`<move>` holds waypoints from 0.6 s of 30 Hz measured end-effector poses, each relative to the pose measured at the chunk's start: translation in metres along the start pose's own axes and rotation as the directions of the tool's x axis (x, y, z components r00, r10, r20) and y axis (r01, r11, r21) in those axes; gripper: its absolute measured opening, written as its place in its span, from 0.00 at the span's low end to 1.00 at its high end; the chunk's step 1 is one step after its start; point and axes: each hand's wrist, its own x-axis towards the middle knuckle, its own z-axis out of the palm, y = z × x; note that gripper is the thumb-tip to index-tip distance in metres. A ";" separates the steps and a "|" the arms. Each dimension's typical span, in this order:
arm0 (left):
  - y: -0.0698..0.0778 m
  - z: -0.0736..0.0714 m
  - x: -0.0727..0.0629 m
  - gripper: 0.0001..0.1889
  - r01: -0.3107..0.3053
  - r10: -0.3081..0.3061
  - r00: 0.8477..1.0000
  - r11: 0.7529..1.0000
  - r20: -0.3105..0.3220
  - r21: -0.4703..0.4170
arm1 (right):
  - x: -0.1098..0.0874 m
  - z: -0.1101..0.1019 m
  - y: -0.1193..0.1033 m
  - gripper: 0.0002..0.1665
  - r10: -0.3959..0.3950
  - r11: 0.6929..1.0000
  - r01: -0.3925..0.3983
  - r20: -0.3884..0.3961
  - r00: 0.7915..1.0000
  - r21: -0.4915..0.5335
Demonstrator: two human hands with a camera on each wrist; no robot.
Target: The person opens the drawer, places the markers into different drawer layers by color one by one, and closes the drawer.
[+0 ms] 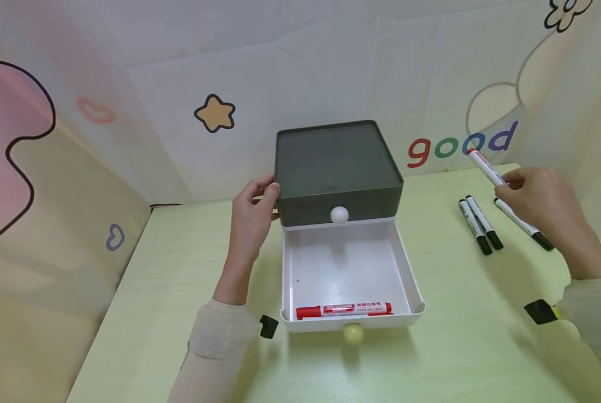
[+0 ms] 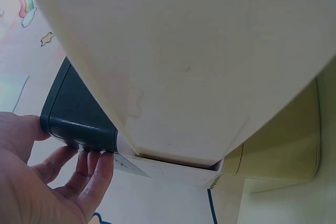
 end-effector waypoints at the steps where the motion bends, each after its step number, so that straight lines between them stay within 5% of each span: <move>1: 0.000 0.000 0.000 0.20 -0.001 0.001 1.000 1.000 0.001 -0.002 | -0.001 -0.001 -0.003 0.20 -0.010 1.000 0.010 -0.005 1.000 0.001; 18: 0.000 0.000 0.000 0.19 -0.002 0.002 1.000 1.000 -0.002 -0.006 | -0.027 -0.014 -0.048 0.18 -0.089 0.995 0.087 0.036 0.995 0.054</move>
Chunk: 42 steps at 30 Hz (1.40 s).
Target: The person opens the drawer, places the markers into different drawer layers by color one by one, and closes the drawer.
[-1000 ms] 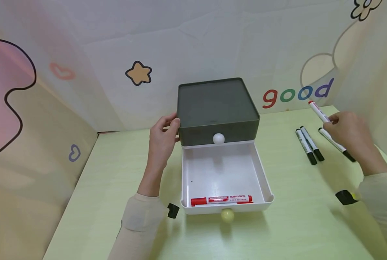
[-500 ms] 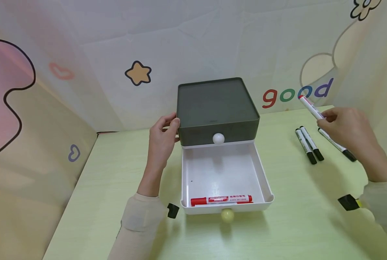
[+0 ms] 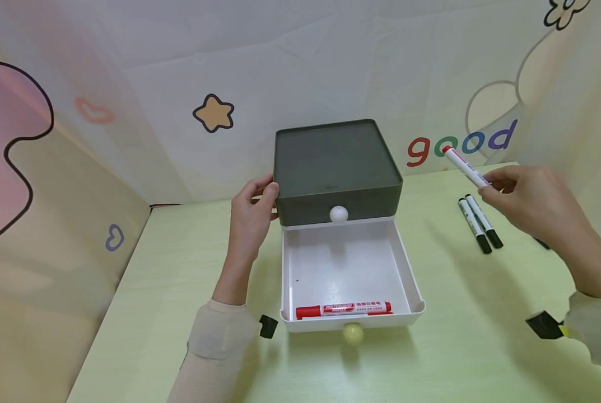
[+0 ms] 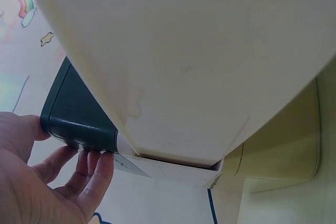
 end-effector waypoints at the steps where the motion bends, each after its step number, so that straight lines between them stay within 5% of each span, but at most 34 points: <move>1: 0.000 0.000 0.000 0.19 0.000 0.000 1.000 1.000 0.000 0.000 | -0.002 -0.001 -0.002 0.18 -0.009 1.000 0.009 0.000 1.000 0.004; 26: 0.000 0.001 -0.001 0.19 -0.002 0.002 1.000 1.000 -0.001 0.007 | -0.031 -0.006 -0.058 0.12 -0.150 0.988 0.150 0.005 0.989 0.026; 42: 0.002 0.000 0.000 0.19 0.002 -0.002 1.000 1.000 0.000 -0.007 | -0.043 -0.001 -0.089 0.08 -0.289 0.956 0.287 0.022 0.957 0.056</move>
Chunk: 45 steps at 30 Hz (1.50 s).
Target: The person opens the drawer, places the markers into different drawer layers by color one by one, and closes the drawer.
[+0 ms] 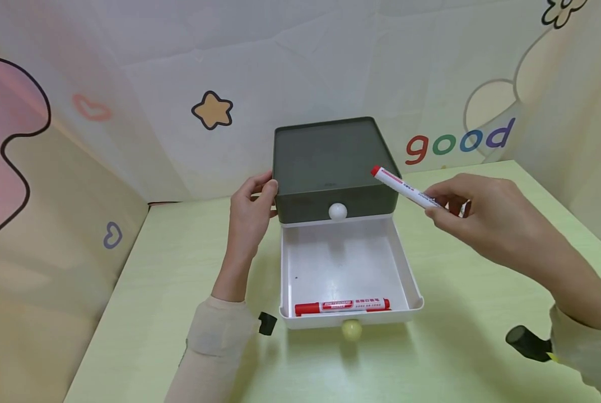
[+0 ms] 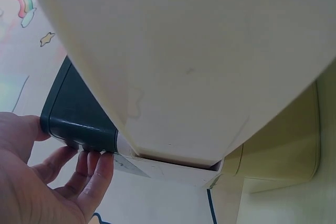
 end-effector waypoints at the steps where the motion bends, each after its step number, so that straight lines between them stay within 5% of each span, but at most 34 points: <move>1: 0.000 0.000 0.000 0.19 -0.001 0.001 1.000 1.000 0.001 -0.002 | 0.000 0.000 -0.002 0.08 -0.013 1.000 0.013 -0.005 1.000 0.001; 29: -0.001 0.000 0.001 0.19 -0.005 0.005 1.000 1.000 0.000 -0.018 | 0.003 0.014 -0.041 0.10 -0.116 0.992 0.113 0.055 0.992 0.051; 45: 0.002 0.001 -0.001 0.19 -0.011 0.012 1.000 1.000 -0.006 0.015 | -0.002 0.031 -0.048 0.12 -0.128 0.987 0.102 0.213 0.969 0.128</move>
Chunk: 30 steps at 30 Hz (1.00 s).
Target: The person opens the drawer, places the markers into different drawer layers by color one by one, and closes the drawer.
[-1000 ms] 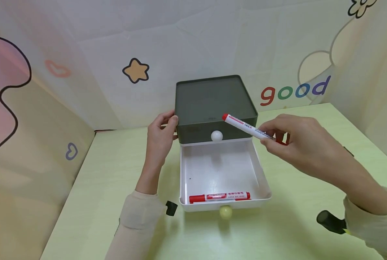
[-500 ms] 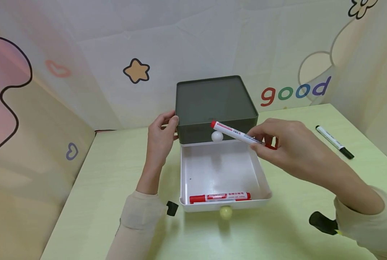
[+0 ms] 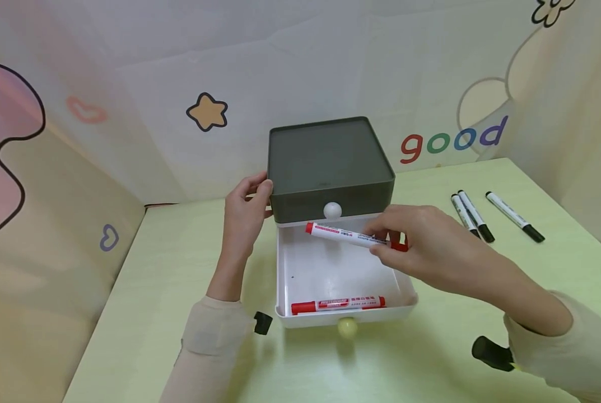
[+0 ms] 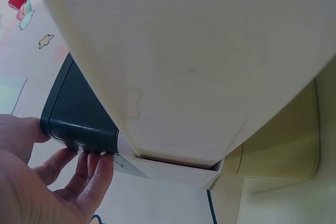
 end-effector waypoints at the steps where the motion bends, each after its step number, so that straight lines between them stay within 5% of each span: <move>1: 0.000 0.000 0.000 0.19 -0.003 0.003 1.000 1.000 0.000 -0.001 | 0.001 0.001 0.000 0.11 -0.009 1.000 0.009 0.005 1.000 0.002; 30: -0.001 0.000 0.000 0.20 -0.022 0.022 1.000 1.000 0.003 0.016 | 0.016 0.026 -0.001 0.12 -0.030 0.999 0.032 0.069 0.997 -0.039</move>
